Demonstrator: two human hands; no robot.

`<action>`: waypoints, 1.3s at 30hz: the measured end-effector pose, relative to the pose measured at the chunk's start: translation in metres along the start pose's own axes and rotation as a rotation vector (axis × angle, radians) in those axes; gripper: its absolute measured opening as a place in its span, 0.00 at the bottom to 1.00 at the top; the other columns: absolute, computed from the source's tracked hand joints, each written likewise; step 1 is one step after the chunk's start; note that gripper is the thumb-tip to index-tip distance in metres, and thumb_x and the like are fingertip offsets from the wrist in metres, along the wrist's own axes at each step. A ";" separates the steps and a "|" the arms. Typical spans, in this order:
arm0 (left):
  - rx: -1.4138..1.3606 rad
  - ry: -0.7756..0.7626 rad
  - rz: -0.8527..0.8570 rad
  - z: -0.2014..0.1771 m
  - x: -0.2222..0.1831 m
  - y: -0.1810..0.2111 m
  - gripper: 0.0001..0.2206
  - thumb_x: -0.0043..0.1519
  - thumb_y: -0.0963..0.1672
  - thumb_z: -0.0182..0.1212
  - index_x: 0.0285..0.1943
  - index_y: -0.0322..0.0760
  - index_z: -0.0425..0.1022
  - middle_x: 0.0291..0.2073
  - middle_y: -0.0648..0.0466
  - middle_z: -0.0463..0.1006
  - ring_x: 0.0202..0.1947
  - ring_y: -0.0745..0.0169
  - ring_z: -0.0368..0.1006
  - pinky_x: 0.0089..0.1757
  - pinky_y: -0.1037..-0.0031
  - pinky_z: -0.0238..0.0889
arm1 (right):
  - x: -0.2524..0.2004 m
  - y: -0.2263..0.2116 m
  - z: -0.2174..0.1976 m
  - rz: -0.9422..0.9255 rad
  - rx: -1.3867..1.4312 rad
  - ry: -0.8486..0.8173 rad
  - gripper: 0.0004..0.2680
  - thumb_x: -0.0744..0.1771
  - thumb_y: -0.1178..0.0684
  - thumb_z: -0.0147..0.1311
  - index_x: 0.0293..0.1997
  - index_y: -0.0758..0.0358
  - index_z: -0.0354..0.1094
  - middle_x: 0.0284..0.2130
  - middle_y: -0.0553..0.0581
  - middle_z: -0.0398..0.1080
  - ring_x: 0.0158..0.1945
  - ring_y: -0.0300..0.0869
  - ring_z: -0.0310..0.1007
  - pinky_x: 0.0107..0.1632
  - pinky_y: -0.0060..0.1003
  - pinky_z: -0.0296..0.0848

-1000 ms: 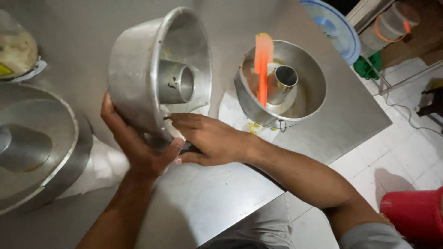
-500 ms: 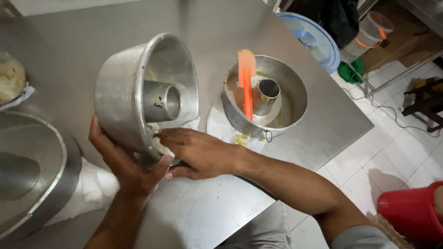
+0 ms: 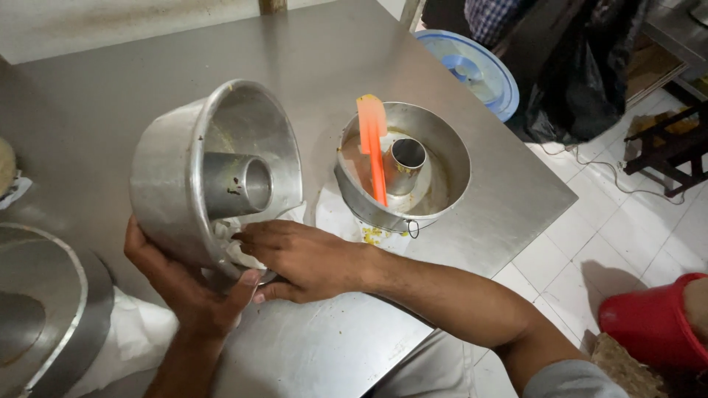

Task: Wiping the interior of multiple metal tube cake pans with a paper towel on a stainless steel workbench.

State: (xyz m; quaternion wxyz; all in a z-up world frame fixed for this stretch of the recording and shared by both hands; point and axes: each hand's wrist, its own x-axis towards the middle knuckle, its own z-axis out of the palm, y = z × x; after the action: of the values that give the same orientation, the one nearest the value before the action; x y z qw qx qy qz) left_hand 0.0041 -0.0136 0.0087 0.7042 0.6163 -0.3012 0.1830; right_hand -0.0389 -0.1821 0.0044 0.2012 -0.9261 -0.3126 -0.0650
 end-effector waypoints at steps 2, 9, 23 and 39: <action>0.037 -0.009 0.066 0.000 0.002 0.001 0.47 0.47 0.52 0.64 0.71 0.24 0.41 0.61 0.41 0.50 0.61 0.52 0.55 0.58 0.68 0.58 | 0.001 0.000 -0.001 -0.009 0.018 0.001 0.28 0.69 0.35 0.42 0.62 0.78 0.60 0.65 0.77 0.61 0.71 0.63 0.59 0.72 0.51 0.59; 0.003 0.004 0.034 0.001 0.002 -0.002 0.48 0.46 0.51 0.64 0.71 0.25 0.41 0.62 0.40 0.52 0.61 0.52 0.56 0.58 0.69 0.58 | 0.001 0.001 -0.001 -0.019 0.010 0.012 0.28 0.69 0.35 0.43 0.62 0.78 0.61 0.64 0.76 0.62 0.69 0.63 0.61 0.72 0.52 0.59; 0.060 0.024 0.083 0.003 0.013 0.000 0.46 0.48 0.56 0.63 0.68 0.25 0.45 0.57 0.42 0.57 0.56 0.52 0.61 0.53 0.67 0.61 | 0.003 0.001 -0.008 -0.046 -0.030 0.074 0.26 0.70 0.36 0.40 0.61 0.77 0.61 0.61 0.76 0.65 0.67 0.64 0.63 0.69 0.53 0.63; 0.105 0.019 0.068 0.007 0.004 -0.008 0.50 0.46 0.57 0.61 0.70 0.22 0.41 0.61 0.44 0.49 0.62 0.54 0.53 0.61 0.69 0.55 | -0.002 0.005 -0.001 -0.043 -0.050 0.086 0.26 0.70 0.34 0.36 0.61 0.74 0.64 0.63 0.73 0.65 0.67 0.63 0.64 0.66 0.53 0.64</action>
State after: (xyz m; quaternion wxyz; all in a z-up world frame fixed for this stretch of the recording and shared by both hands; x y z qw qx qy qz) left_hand 0.0109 -0.0220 0.0055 0.6671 0.6401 -0.3054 0.2282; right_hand -0.0376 -0.1869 0.0028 0.1896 -0.9203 -0.3217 -0.1167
